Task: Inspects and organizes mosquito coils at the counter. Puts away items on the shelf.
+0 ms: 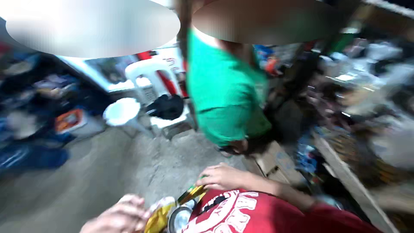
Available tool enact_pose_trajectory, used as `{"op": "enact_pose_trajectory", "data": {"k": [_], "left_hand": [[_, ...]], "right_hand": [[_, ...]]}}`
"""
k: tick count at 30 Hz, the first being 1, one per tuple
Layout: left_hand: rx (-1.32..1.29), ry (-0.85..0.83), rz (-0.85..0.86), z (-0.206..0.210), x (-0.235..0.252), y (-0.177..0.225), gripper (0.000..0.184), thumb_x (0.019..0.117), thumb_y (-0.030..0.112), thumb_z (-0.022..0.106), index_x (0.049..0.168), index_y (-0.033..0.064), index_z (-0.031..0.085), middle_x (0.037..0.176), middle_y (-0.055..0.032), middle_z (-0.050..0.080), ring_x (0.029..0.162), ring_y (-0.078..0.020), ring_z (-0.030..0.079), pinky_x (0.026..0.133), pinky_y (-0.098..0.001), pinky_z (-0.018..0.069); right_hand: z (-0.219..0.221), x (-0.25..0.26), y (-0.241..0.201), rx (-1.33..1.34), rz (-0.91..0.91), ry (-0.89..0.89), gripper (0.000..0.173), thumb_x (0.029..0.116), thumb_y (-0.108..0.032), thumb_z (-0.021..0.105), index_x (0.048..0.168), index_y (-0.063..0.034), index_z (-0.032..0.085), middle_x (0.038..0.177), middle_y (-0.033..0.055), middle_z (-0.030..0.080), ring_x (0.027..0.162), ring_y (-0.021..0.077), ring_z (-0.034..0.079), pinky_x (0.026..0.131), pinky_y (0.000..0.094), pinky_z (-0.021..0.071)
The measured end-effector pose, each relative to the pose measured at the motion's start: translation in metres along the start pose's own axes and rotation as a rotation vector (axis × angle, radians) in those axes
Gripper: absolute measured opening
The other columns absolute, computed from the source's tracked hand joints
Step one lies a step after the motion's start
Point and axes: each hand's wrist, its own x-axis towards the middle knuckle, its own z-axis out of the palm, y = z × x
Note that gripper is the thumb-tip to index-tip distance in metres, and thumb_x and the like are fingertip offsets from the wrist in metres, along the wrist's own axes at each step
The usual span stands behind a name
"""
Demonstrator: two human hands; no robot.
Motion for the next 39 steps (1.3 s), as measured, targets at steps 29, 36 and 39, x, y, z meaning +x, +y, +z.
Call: {"op": "enact_pose_trajectory", "data": {"k": [29,36,39], "left_hand": [[0.700,1.063,-0.776,-0.552,-0.045,-0.098,0.066,0.0935,0.035,0.064,0.148,0.0008,0.048,0.149,-0.0168,0.051,0.134,-0.0270,0.053,0.106,-0.0450,0.0494],[0.159,1.380,-0.844,-0.671,-0.131,-0.111,0.056,0.1056,0.034,0.041,0.151,0.0018,0.040,0.144,-0.0136,0.056,0.125,-0.0221,0.059,0.099,-0.0410,0.0512],[0.030,1.233,-0.989,-0.734,-0.134,-0.106,0.044,0.1072,0.023,0.042,0.142,-0.0020,0.048,0.131,-0.0103,0.064,0.115,-0.0137,0.063,0.096,-0.0324,0.0526]], "right_hand": [[0.110,0.798,0.105,0.423,-0.263,-0.275,0.036,0.0982,-0.021,0.064,0.130,-0.0041,0.067,0.119,0.0114,0.070,0.099,0.0105,0.067,0.088,0.0290,0.0558],[0.190,0.974,0.049,0.574,-0.023,-0.181,0.038,0.0983,-0.018,0.063,0.130,0.0036,0.061,0.099,0.0100,0.069,0.077,0.0077,0.060,0.072,0.0273,0.0525],[0.241,1.015,0.058,0.727,0.217,-0.098,0.034,0.0994,-0.013,0.063,0.132,-0.0049,0.060,0.098,0.0046,0.067,0.074,0.0068,0.061,0.067,0.0272,0.0545]]}}
